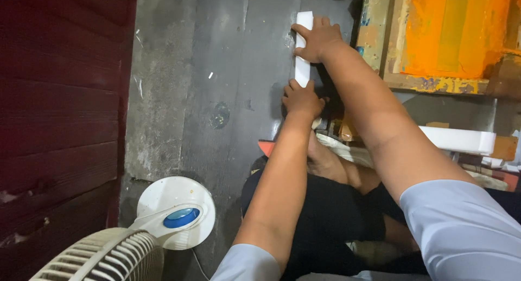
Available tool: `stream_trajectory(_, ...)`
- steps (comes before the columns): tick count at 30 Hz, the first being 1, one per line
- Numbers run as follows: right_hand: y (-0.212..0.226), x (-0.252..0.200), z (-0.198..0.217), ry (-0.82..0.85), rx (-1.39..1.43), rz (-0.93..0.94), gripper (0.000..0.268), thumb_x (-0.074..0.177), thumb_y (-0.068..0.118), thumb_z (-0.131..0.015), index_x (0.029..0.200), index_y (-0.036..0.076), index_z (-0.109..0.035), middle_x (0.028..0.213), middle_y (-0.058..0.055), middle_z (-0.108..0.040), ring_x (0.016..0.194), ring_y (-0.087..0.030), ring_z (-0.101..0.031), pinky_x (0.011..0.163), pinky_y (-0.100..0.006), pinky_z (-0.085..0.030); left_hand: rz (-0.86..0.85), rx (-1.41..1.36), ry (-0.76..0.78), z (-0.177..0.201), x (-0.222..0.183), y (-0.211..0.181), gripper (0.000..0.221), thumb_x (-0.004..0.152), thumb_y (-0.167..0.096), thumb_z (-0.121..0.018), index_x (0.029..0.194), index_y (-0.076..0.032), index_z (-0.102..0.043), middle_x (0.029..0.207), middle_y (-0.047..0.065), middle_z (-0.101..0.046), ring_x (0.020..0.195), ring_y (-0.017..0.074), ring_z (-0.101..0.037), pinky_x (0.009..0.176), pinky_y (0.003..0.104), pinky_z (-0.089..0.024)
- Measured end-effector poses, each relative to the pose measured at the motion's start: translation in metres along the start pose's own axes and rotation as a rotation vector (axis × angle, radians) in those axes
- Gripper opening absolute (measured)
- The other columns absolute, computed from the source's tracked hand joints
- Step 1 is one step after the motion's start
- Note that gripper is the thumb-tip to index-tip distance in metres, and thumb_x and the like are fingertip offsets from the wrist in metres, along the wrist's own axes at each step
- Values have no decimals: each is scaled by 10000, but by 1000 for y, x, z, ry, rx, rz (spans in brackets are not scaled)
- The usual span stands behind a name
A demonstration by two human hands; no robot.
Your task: Preparing a screen printing frame with orange ink and applying adhesive strips to white plastic components.
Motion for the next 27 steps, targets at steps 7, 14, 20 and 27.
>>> stream_trajectory(7,-1,-21,29,-284,29,63,718,949,552,-575,1603,340,-369,1345,-212,-472,1069,-395,-532,853,-509,-416,-44,-50,-200,-5,14,-2,753,820,-525,-754,1439,-194,-481,1611,318,-147,1243,488,-374,1018,599,-340)
stream_trajectory(14,-16,-109,86,-494,181,192,680,950,420,-631,1581,291,-411,1173,-161,-486,966,-338,-527,799,-458,-454,-172,-20,-455,23,-1,-6,898,825,-481,-766,1549,-114,-381,1560,291,-275,1257,453,-450,1016,578,-377)
stream_trajectory(20,-53,-221,102,-536,326,251,657,956,390,-631,1568,278,-422,1147,-183,-504,1098,-439,-572,870,-560,-495,-308,-92,-360,72,-70,-39,815,926,-387,-762,1583,-89,-383,1614,259,-317,1467,436,-363,1185,611,-295)
stream_trajectory(27,-111,-328,110,-689,360,214,628,940,348,-709,1519,207,-508,1169,-180,-526,1029,-419,-608,874,-533,-501,-704,-94,-708,63,-108,-49,610,943,-391,-732,1458,-116,-557,1454,126,-565,1381,332,-513,1132,575,-349)
Point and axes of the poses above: each hand's wrist, its own x-axis towards the middle knuckle, its own z-axis out of the back of the hand, y = z × x, the point moved 1 cm from there along x, towards the middle knuckle
